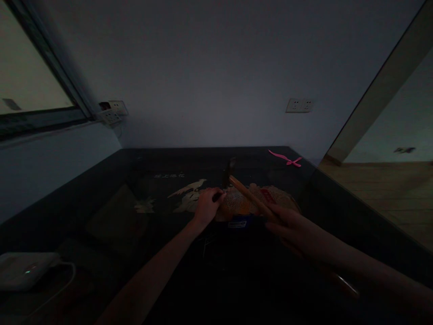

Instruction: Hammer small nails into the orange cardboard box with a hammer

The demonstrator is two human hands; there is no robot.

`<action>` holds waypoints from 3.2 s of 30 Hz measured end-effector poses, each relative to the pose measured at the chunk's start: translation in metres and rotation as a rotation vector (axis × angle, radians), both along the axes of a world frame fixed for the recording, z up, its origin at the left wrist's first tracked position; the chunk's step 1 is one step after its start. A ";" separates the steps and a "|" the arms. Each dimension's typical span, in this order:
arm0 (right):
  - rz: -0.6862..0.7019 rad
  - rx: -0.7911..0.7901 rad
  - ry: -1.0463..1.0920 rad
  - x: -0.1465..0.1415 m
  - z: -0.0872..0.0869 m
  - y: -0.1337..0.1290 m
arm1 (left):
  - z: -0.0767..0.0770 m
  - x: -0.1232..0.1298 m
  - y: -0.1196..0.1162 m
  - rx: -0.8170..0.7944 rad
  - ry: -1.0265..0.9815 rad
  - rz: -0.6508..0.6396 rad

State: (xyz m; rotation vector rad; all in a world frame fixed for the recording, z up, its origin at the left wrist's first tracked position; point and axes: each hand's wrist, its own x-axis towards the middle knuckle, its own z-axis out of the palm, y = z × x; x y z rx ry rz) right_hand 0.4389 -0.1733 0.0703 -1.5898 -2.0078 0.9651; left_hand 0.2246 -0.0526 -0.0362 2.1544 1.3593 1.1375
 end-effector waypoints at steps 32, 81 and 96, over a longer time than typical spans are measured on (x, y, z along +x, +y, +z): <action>-0.056 -0.055 0.020 -0.001 0.006 -0.002 | -0.005 0.001 0.003 0.039 -0.054 -0.010; -0.057 -0.055 0.119 -0.001 0.007 -0.005 | -0.003 0.001 0.002 0.039 -0.036 -0.021; -0.130 -0.134 0.216 0.012 -0.010 -0.016 | 0.003 -0.001 0.001 0.055 0.043 -0.020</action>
